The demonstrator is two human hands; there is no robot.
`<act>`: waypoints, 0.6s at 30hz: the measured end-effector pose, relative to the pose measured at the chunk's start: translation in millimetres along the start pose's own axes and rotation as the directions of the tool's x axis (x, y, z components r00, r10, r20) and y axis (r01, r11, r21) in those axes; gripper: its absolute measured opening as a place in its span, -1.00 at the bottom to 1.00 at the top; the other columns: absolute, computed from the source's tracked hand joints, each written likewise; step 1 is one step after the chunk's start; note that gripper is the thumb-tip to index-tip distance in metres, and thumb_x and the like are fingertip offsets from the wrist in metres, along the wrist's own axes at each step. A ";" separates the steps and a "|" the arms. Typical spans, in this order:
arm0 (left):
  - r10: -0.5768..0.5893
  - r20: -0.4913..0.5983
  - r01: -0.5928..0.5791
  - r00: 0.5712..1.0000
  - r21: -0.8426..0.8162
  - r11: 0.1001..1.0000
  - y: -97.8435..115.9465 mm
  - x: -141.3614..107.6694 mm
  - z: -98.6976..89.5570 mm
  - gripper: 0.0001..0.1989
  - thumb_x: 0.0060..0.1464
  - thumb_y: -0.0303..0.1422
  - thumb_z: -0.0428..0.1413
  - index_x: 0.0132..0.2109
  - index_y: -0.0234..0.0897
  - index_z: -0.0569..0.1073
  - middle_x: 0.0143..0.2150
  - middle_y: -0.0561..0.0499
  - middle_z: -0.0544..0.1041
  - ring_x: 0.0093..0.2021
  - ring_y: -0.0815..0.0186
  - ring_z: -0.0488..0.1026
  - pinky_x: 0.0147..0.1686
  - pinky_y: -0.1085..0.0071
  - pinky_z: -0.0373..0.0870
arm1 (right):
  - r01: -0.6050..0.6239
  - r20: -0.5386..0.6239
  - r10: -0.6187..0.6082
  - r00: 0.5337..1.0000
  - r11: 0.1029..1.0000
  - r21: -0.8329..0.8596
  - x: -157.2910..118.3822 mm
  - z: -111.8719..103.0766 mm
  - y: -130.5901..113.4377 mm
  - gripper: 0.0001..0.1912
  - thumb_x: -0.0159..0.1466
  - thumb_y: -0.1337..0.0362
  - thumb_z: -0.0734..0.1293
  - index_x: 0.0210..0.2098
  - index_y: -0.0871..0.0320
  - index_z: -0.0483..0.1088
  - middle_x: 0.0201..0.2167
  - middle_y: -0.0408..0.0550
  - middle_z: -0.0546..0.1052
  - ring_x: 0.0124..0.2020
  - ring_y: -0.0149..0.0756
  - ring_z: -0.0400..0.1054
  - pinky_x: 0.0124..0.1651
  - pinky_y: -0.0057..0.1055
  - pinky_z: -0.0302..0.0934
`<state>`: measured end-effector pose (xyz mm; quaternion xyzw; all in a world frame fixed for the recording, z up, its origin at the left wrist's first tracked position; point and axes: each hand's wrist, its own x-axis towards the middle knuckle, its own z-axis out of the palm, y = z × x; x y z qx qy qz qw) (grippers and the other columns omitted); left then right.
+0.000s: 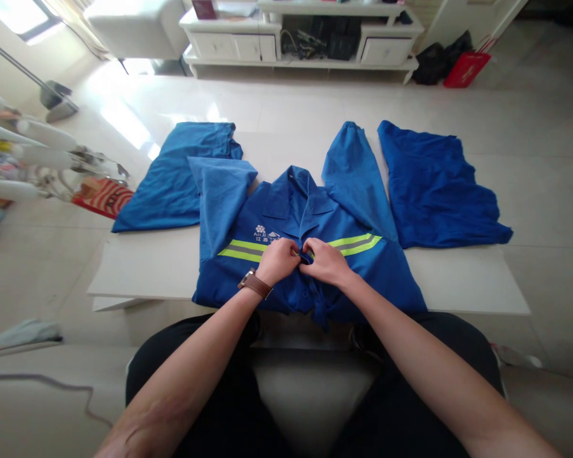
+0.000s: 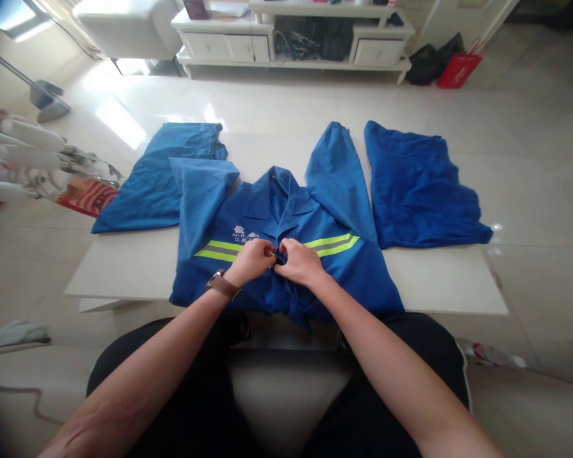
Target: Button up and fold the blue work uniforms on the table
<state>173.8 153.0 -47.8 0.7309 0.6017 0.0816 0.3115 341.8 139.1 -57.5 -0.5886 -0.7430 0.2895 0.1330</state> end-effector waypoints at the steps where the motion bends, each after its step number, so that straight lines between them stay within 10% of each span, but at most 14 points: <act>1: 0.003 0.002 -0.003 1.000 0.001 1.000 -0.5 0.8 0.3 -0.81 0.01 -0.51 0.11 -0.28 -0.25 0.61 -0.31 -0.05 0.65 -0.23 0.24 0.55 -0.23 0.40 0.37 | 0.009 0.018 -0.007 1.000 0.998 -0.062 -1.7 0.0 -0.6 -0.69 0.11 0.19 0.44 -0.14 0.05 0.47 -0.16 -0.10 0.58 -0.21 -0.21 0.42 -0.24 -0.41 0.13; 7: 0.011 0.002 -0.012 1.000 0.044 0.999 1.0 3.7 2.9 -0.79 0.01 -0.47 0.13 -0.24 -0.26 0.65 -0.28 -0.07 0.67 -0.21 0.22 0.57 -0.21 0.39 0.39 | 0.008 -0.001 -0.009 1.000 0.989 -0.148 -3.3 2.7 0.2 -0.81 0.34 0.33 0.27 -0.15 0.04 0.52 -0.15 -0.06 0.58 -0.15 -0.20 0.45 -0.20 -0.38 0.14; 18: 0.110 0.034 -0.115 0.993 0.294 0.949 10.6 -4.0 -6.3 -0.77 0.14 -0.43 0.05 -0.21 -0.25 0.62 -0.22 -0.16 0.65 -0.14 0.11 0.58 -0.15 0.31 0.39 | 0.069 -0.016 -0.067 0.998 0.978 0.195 12.0 3.3 20.7 -0.83 0.26 0.44 0.36 -0.27 0.10 0.60 -0.23 -0.09 0.63 -0.16 -0.25 0.47 -0.07 -0.40 0.26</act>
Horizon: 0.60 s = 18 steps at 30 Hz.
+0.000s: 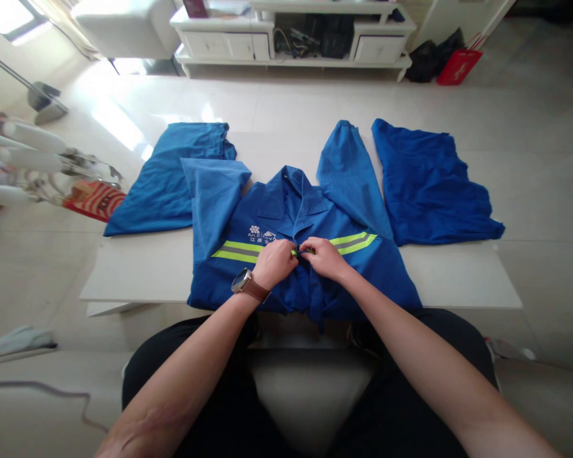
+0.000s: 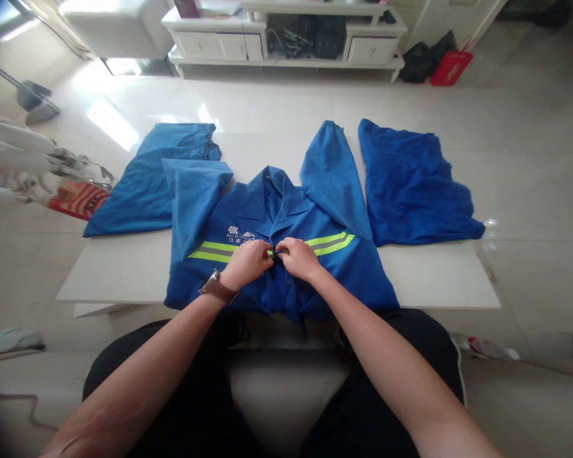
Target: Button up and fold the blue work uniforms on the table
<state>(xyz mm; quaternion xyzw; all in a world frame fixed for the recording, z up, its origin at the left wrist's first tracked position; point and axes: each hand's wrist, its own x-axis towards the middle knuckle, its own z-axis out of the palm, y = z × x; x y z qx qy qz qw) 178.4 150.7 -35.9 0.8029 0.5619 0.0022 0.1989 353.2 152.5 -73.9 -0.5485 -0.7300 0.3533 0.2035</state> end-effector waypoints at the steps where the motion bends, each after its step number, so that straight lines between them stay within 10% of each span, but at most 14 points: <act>1: 0.021 0.007 -0.021 1.000 0.013 1.000 -0.5 0.6 -0.4 -0.77 0.14 -0.43 0.05 -0.21 -0.26 0.62 -0.21 -0.17 0.65 -0.13 0.11 0.58 -0.13 0.30 0.39 | -0.028 -0.014 0.028 1.000 1.000 -0.003 0.7 1.1 0.3 -0.83 0.26 0.43 0.37 -0.27 0.09 0.61 -0.23 -0.10 0.64 -0.16 -0.25 0.48 -0.07 -0.40 0.26; 18: 0.070 0.013 -0.069 0.997 -0.017 0.997 -2.4 5.3 9.3 -0.77 0.10 -0.48 0.05 -0.22 -0.31 0.62 -0.23 -0.21 0.64 -0.14 0.08 0.58 -0.10 0.28 0.41 | -0.233 -0.194 0.197 0.961 0.954 -0.186 -3.8 12.7 -12.5 -0.89 0.21 0.28 0.41 -0.28 0.00 0.60 -0.26 -0.14 0.66 -0.20 -0.20 0.51 -0.18 -0.39 0.27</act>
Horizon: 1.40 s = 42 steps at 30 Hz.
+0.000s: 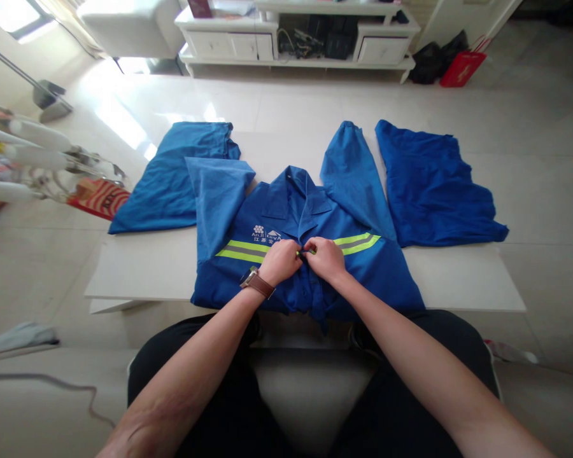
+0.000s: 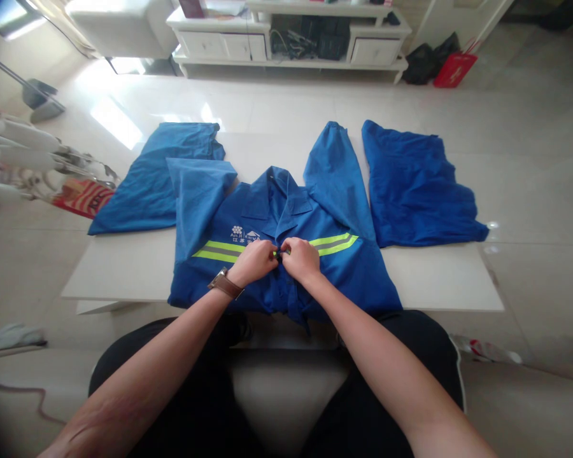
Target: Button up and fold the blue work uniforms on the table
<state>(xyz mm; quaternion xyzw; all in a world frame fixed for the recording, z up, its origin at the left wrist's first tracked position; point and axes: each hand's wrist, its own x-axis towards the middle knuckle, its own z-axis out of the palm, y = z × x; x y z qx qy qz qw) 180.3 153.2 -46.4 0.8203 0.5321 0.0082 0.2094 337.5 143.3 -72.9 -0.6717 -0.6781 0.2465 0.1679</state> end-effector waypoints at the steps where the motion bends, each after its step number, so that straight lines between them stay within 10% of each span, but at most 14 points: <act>1: 0.002 -0.005 -0.002 1.000 0.002 1.000 0.1 0.1 0.1 -0.77 0.10 -0.48 0.05 -0.21 -0.31 0.62 -0.23 -0.21 0.64 -0.13 0.08 0.58 -0.09 0.28 0.41 | 0.013 -0.006 -0.013 1.000 1.000 -0.007 -1.1 0.6 -0.7 -0.88 0.22 0.30 0.39 -0.28 0.00 0.59 -0.23 -0.13 0.66 -0.18 -0.20 0.51 -0.16 -0.39 0.27; 12: -0.001 -0.045 0.000 0.999 -0.022 1.000 2.3 -0.6 3.3 -0.75 0.11 -0.48 0.04 -0.24 -0.30 0.64 -0.23 -0.22 0.65 -0.14 0.07 0.59 -0.10 0.26 0.43 | -0.115 -0.013 0.116 0.993 0.991 0.072 0.0 5.0 2.8 -0.89 0.19 0.27 0.39 -0.30 0.01 0.59 -0.31 -0.12 0.65 -0.24 -0.17 0.50 -0.23 -0.37 0.26; 17: 0.091 0.109 -0.067 0.990 -0.206 0.976 7.5 -8.2 2.6 -0.69 0.02 -0.50 0.12 -0.16 -0.18 0.69 -0.28 -0.04 0.67 -0.21 0.20 0.59 -0.11 0.36 0.44 | -0.133 -0.152 0.166 0.974 0.970 0.205 18.8 5.6 19.8 -0.79 0.20 0.32 0.31 -0.24 0.11 0.59 -0.18 0.00 0.66 -0.17 -0.17 0.50 -0.11 -0.34 0.30; 24: -0.045 0.110 0.075 0.993 -0.281 0.957 1.4 -9.2 -0.4 -0.69 0.01 -0.40 0.21 -0.06 -0.20 0.66 -0.26 -0.03 0.68 -0.20 0.20 0.59 -0.17 0.38 0.45 | -0.006 -0.119 0.039 0.992 0.965 0.262 14.8 -12.4 5.2 -0.88 0.07 0.30 0.32 -0.45 0.13 0.52 -0.57 -0.15 0.51 -0.50 -0.31 0.33 -0.34 -0.40 0.18; 29: -0.083 0.055 0.093 0.995 -0.211 0.973 -15.1 -12.5 -11.1 -0.62 0.03 -0.21 0.30 0.00 -0.21 0.60 -0.15 -0.07 0.66 -0.11 0.15 0.58 -0.10 0.35 0.45 | 0.011 0.184 -0.073 0.980 0.949 0.315 6.5 -41.6 5.0 -0.91 -0.01 0.36 0.29 -0.63 0.13 0.38 -0.65 -0.20 0.45 -0.53 -0.37 0.31 -0.40 -0.46 0.12; 33: -0.147 0.005 0.146 0.989 -0.132 0.980 -38.6 -14.6 -22.9 -0.58 0.10 -0.19 0.24 0.08 -0.22 0.54 0.00 -0.13 0.58 0.03 0.12 0.52 0.06 0.30 0.43 | -0.036 0.584 -0.222 0.781 0.917 0.397 5.0 -57.8 15.6 -0.89 0.06 0.31 0.31 -0.47 0.14 0.50 -0.55 -0.19 0.53 -0.48 -0.32 0.41 -0.37 -0.46 0.22; 35: -0.243 -0.068 0.236 0.968 -0.092 0.967 -48.6 -14.1 -30.2 -0.54 0.14 -0.19 0.20 0.16 -0.23 0.49 0.10 -0.19 0.50 0.13 0.04 0.45 0.15 0.20 0.40 | -0.002 0.513 -0.212 0.832 0.923 0.385 7.6 -63.5 21.9 -0.85 0.13 0.26 0.32 -0.40 0.14 0.55 -0.45 -0.14 0.59 -0.37 -0.27 0.47 -0.28 -0.42 0.28; 38: -0.417 -0.163 0.408 0.894 -0.086 0.909 -61.7 -13.3 -42.0 -0.41 0.12 -0.11 0.21 0.27 -0.15 0.41 0.29 -0.26 0.34 0.30 -0.16 0.28 0.21 -0.04 0.36 | 0.065 0.065 -0.077 0.995 0.984 0.168 14.6 -71.2 36.1 -0.79 0.17 0.27 0.32 -0.25 0.14 0.57 -0.24 -0.03 0.62 -0.14 -0.17 0.48 -0.04 -0.31 0.33; 42: -0.572 -0.180 0.564 0.800 -0.101 0.820 -84.5 -14.7 -51.8 -0.46 0.13 -0.12 0.21 0.26 0.02 0.44 0.53 -0.20 0.03 0.48 -0.44 -0.09 0.22 -0.38 0.22 | -0.083 -0.129 0.056 0.990 0.973 -0.217 21.9 -74.5 64.3 -0.63 0.20 0.22 0.40 0.00 0.07 0.57 0.24 0.16 0.44 0.26 0.14 0.24 0.23 -0.01 0.21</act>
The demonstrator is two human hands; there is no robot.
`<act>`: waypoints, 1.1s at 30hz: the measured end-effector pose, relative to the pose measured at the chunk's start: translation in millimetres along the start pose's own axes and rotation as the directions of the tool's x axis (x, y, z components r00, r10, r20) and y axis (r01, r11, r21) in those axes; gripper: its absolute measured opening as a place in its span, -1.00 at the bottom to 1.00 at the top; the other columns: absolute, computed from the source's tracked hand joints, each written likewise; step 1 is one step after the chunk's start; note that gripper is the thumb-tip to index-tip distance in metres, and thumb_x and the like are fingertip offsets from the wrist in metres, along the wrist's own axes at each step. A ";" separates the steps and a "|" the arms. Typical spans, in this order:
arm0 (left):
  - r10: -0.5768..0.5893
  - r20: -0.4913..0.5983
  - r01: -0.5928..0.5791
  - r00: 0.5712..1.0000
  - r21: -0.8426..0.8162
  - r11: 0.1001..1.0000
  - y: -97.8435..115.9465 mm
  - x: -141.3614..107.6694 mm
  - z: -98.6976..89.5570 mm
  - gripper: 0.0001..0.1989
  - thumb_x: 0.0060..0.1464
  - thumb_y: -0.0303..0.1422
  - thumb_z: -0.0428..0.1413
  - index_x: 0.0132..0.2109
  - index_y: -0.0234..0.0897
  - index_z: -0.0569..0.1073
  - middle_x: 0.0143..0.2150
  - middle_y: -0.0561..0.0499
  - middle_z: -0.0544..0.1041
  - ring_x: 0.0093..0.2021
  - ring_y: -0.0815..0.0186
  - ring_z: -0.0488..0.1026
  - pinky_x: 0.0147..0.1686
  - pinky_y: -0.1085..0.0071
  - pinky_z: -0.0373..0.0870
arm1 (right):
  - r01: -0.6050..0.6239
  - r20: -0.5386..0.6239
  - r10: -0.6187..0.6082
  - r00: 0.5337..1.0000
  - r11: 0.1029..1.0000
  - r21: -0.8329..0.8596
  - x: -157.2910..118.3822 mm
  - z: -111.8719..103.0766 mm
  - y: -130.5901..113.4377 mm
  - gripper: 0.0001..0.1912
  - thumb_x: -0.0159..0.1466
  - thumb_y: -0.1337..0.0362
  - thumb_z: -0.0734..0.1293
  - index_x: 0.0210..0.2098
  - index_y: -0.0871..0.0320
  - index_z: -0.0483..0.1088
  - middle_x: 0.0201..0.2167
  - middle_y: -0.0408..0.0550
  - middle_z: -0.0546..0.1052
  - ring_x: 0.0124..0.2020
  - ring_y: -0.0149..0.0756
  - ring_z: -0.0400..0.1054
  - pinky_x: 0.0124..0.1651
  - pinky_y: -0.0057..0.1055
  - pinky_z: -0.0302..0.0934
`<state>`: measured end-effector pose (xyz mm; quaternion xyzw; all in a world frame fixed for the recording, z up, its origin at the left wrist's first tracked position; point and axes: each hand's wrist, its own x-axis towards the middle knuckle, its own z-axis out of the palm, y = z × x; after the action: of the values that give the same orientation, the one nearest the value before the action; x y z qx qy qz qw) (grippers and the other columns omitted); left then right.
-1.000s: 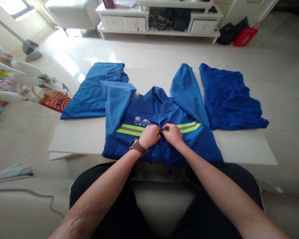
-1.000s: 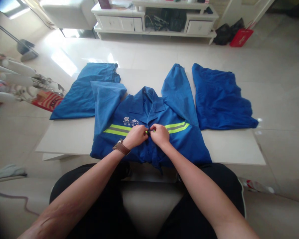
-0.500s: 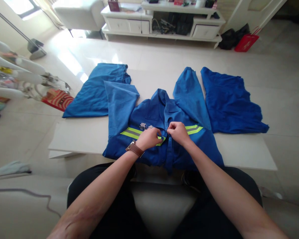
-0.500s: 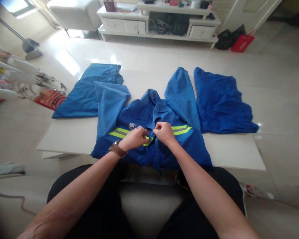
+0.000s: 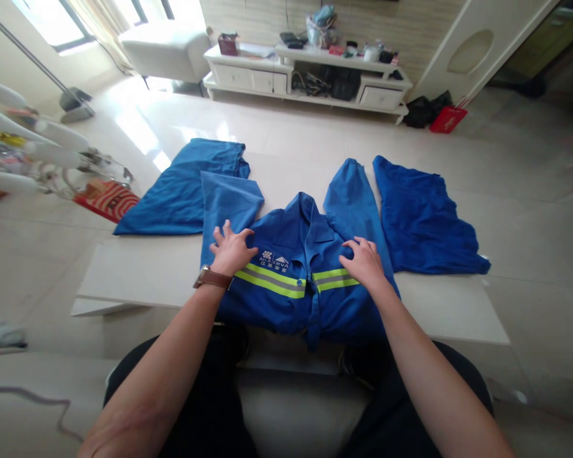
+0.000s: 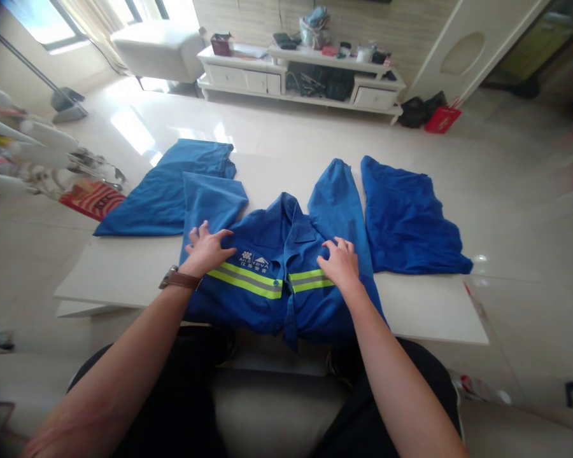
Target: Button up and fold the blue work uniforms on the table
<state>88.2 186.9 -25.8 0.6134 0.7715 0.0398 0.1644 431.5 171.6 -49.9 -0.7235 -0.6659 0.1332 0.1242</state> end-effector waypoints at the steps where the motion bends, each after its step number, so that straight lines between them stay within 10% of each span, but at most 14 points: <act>1: -0.022 -0.009 0.022 1.000 0.010 1.000 -5.4 3.3 -0.3 -0.45 0.14 -0.16 0.19 0.29 0.04 0.42 0.56 -0.17 -0.03 0.50 -0.46 -0.18 0.22 -0.43 0.19 | -0.046 0.024 0.047 0.999 0.997 -0.063 1.5 2.9 6.1 -0.60 0.22 0.19 0.41 0.05 0.04 0.57 0.33 0.17 0.36 0.31 0.21 0.19 0.25 0.06 0.18; 6: 0.014 0.071 -0.009 0.997 -0.066 0.998 -15.3 14.4 7.5 -0.36 0.23 -0.29 0.02 0.44 -0.10 0.25 0.56 -0.20 0.06 0.49 -0.27 0.02 0.26 -0.38 0.22 | -0.128 0.038 0.135 0.990 0.982 -0.140 7.6 13.5 13.4 -0.54 0.33 0.25 0.29 0.19 0.17 0.50 0.33 0.26 0.36 0.24 0.16 0.30 0.28 0.04 0.17; 14: 0.140 -0.014 -0.140 0.990 -0.172 0.975 10.1 1.8 -6.9 -0.66 0.21 -0.26 0.03 0.05 -0.20 0.56 0.12 -0.16 0.59 0.16 0.04 0.50 0.17 0.15 0.42 | 0.252 -0.116 -0.229 0.967 0.929 0.271 -17.2 -26.9 1.3 -0.66 0.28 0.36 0.17 -0.23 0.08 0.59 -0.14 -0.03 0.62 -0.04 -0.19 0.47 0.15 -0.29 0.29; 17: 0.023 -0.017 -0.025 1.000 -0.126 0.992 6.7 -1.9 -6.7 -0.34 0.10 -0.06 0.19 0.28 -0.24 0.37 0.22 -0.31 0.50 0.21 -0.14 0.45 0.10 0.04 0.44 | 0.071 -0.165 -0.030 0.986 0.965 0.251 -22.7 -26.8 20.0 -0.81 0.21 0.24 0.28 -0.28 0.10 0.53 -0.15 0.04 0.58 -0.04 -0.11 0.45 0.15 -0.22 0.29; 20: -0.054 0.040 0.055 0.998 -0.033 0.998 4.4 -2.8 12.4 0.13 -0.10 0.06 0.32 0.47 -0.33 0.04 0.34 -0.51 0.33 0.29 -0.34 0.34 0.08 -0.07 0.42 | -0.220 -0.147 0.249 0.957 0.957 0.187 -17.1 -12.2 36.2 -0.47 0.12 0.05 0.43 0.01 0.20 0.47 0.11 0.26 0.46 0.12 0.03 0.41 0.21 -0.16 0.26; 23: 0.018 0.084 -0.016 0.996 -0.026 1.000 8.9 -3.8 36.8 -0.05 0.00 0.02 0.27 0.40 -0.37 0.16 0.25 -0.48 0.43 0.21 -0.21 0.45 0.08 0.07 0.43 | -0.329 -0.024 0.335 0.942 0.934 0.142 -10.4 5.2 39.7 -0.03 -0.01 -0.07 0.55 0.27 0.27 0.30 0.27 0.40 0.35 0.22 0.12 0.37 0.20 -0.15 0.29; 26: 0.104 0.125 -0.084 0.987 -0.154 0.984 12.1 -6.9 43.2 -0.44 0.13 -0.10 0.18 0.21 -0.25 0.38 0.11 -0.29 0.59 0.09 -0.02 0.56 0.02 0.23 0.46 | -0.281 0.086 0.270 0.959 0.945 0.166 -8.9 15.0 36.2 -0.23 -0.02 0.02 0.56 0.13 0.18 0.45 0.11 0.29 0.54 0.10 0.14 0.48 0.08 -0.11 0.37; 29: 0.130 -0.001 -0.125 0.991 -0.300 0.946 1.5 -13.6 19.8 -0.65 0.16 -0.18 0.15 0.08 -0.13 0.48 0.06 -0.13 0.65 0.07 0.06 0.58 -0.02 0.29 0.47 | -0.176 0.164 0.138 0.977 0.953 0.245 -11.7 8.9 36.2 -0.69 0.00 0.20 0.53 -0.24 0.08 0.56 -0.22 0.06 0.67 -0.09 0.07 0.57 -0.06 -0.16 0.41; 33: 0.103 -0.347 -0.234 0.932 -0.363 0.902 -22.7 -24.7 -42.1 -0.72 0.15 -0.16 0.15 -0.02 -0.12 0.53 -0.05 -0.05 0.67 0.00 0.06 0.59 -0.04 0.29 0.47 | -0.097 -0.122 0.135 0.983 0.955 0.279 -12.3 -36.0 42.5 -0.77 0.10 0.19 0.45 -0.24 0.11 0.57 -0.25 0.11 0.67 -0.14 0.06 0.57 -0.09 -0.18 0.40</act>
<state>59.0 163.6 13.0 0.6175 0.7067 0.3089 0.1546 483.0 155.8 -31.2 -0.7450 -0.5872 0.1795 0.2605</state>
